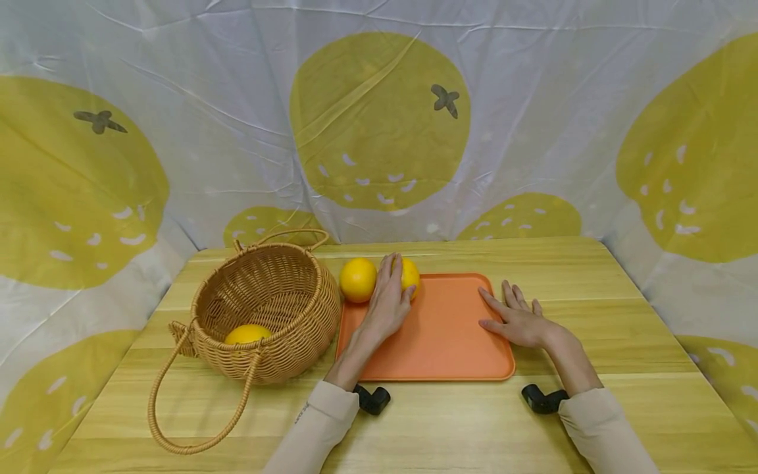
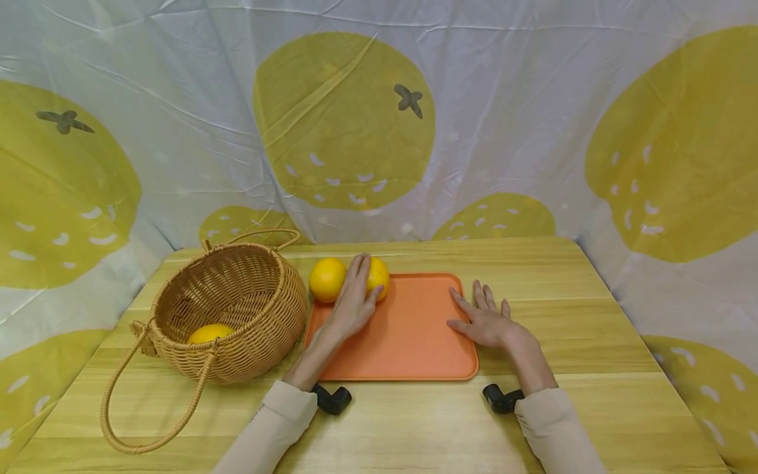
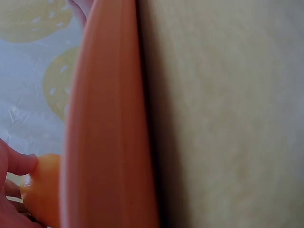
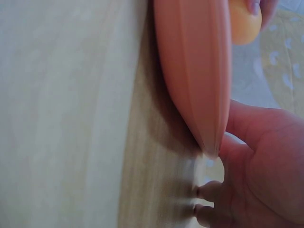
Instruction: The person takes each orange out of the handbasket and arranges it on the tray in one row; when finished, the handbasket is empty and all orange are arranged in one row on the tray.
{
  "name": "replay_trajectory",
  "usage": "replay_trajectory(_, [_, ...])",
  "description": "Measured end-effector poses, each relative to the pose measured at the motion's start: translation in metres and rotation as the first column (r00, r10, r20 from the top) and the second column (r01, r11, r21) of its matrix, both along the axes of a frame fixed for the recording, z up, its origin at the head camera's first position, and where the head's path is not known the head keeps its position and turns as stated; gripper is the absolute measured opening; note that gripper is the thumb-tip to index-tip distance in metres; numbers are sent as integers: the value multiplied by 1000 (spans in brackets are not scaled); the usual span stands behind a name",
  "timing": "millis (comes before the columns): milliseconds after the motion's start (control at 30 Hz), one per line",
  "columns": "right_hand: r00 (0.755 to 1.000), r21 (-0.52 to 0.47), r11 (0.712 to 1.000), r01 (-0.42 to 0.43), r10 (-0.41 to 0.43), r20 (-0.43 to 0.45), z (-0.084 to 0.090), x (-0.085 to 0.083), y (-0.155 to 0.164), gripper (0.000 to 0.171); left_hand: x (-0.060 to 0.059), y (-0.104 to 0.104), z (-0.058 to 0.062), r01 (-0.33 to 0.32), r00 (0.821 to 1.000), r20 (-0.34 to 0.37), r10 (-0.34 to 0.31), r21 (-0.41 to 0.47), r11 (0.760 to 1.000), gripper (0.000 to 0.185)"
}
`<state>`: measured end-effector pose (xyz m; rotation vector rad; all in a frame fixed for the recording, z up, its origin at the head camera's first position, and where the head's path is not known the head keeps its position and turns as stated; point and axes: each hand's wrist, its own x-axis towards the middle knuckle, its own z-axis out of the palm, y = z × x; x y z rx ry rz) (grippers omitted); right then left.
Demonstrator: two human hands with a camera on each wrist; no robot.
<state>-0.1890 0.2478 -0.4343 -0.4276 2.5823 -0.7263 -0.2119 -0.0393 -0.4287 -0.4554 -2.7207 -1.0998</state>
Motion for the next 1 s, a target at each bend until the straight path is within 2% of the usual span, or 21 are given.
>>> replay_trajectory(300, [1000,3,1000,0,0,-1,1,0,-1,79,2,0,-1,-32,998,-55,30,-19,999,67])
replay_trajectory(533, [1000,-5,1000,2,-2,-1,1,1,-2,79,3,1,0,-29,999,-41,28,-21,999,68])
replay_trajectory(1000, [1000,-14,1000,3,-3,2,2,1,-1,79,3,2,2,-52,995,-93,48,-44,998,64])
